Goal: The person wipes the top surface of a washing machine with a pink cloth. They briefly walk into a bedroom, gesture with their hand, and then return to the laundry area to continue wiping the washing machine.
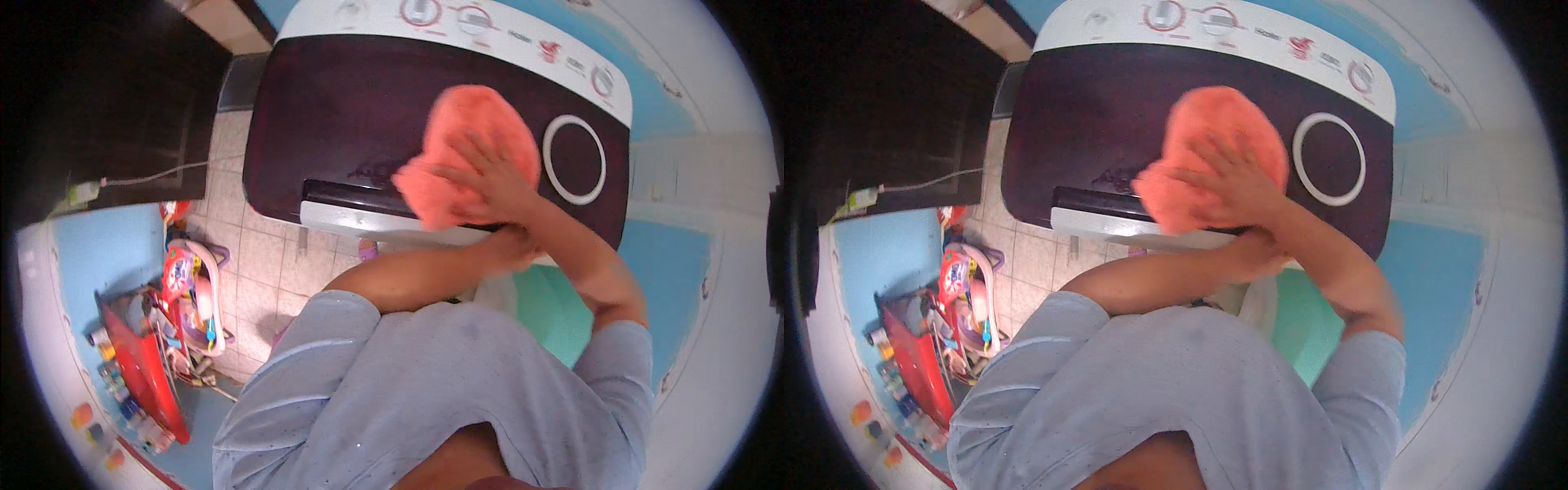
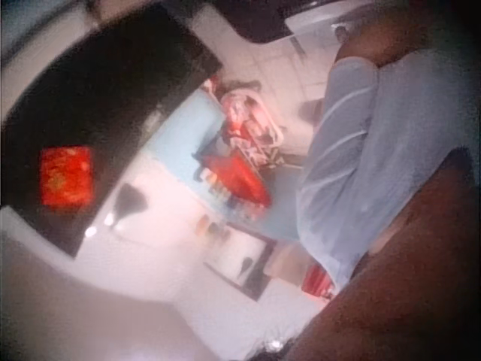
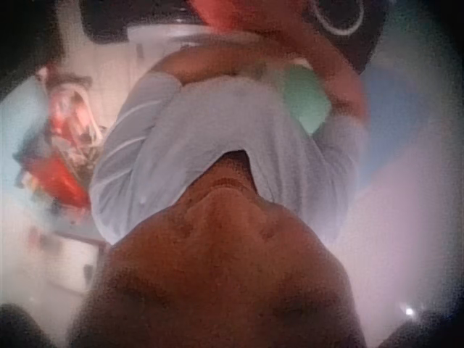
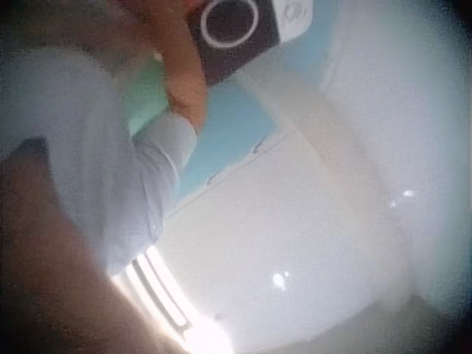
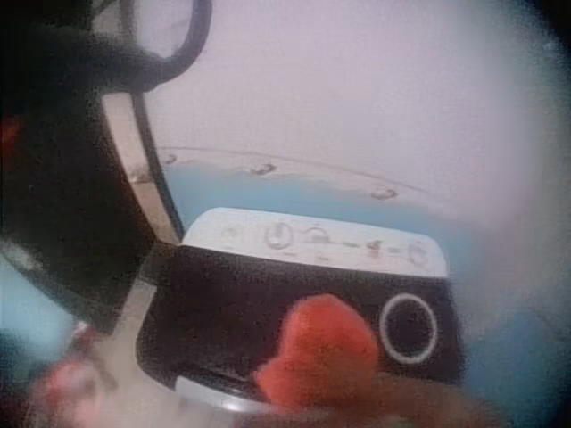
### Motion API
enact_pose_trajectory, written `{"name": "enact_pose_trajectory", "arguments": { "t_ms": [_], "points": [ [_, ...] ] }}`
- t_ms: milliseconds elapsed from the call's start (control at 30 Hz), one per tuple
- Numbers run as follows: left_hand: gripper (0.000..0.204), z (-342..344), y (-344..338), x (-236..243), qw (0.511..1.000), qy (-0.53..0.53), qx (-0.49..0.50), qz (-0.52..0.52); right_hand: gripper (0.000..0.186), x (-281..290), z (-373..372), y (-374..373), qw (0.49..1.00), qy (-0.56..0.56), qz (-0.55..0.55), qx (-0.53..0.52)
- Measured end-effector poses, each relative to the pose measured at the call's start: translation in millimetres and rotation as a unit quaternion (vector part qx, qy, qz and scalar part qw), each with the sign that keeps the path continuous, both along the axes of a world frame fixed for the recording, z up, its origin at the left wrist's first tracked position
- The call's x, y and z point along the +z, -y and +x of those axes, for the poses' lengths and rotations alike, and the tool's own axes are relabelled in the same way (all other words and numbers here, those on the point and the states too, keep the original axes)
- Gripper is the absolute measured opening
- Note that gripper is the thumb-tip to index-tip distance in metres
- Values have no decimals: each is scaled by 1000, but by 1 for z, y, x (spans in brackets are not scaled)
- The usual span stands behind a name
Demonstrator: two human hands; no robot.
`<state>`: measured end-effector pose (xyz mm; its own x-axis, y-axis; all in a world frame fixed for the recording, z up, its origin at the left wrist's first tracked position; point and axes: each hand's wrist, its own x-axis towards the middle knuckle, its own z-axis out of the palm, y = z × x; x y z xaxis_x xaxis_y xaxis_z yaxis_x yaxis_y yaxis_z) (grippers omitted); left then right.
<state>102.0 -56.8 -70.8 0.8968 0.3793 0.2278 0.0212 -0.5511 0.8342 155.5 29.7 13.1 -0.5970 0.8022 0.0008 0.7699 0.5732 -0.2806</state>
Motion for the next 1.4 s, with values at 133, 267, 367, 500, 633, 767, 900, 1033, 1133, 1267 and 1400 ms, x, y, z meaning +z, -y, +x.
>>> {"name": "enact_pose_trajectory", "arguments": {
  "t_ms": [133,267,367,500,633,767,900,1033,1133,1267,1400],
  "points": [
    [44,8,3,-6,998,37,42,-36,79,-19,-10,7,997,-57,46,-5],
    [57,8,11,-16,942,32,-2,-335,73,-35,-125,-52,982,-115,107,110],
    [53,3,9,-11,944,30,-5,-328,67,-39,-203,-84,967,-146,107,180],
    [47,-5,-1,9,993,-26,-19,-111,64,-36,-154,-140,965,-152,64,204],
    [43,-9,-5,18,966,-72,-4,248,66,-25,-22,-125,981,-41,153,-108],
    [46,-4,-3,12,937,35,109,331,68,-17,32,-74,921,-53,116,-367],
    [47,-2,-2,10,988,32,-11,-152,68,-42,2,-45,950,-26,131,-283],
    [51,-7,-4,18,996,-16,19,86,65,-48,29,-81,942,-92,255,-199],
    [55,-8,-7,23,951,-53,8,304,69,-30,77,-141,901,37,244,-357],
    [65,-8,-6,25,939,-119,-26,321,67,-30,86,-170,863,-33,336,-376],
    [68,-8,-6,26,946,-79,3,314,67,-41,80,-66,945,-44,191,-263]
  ]
}}
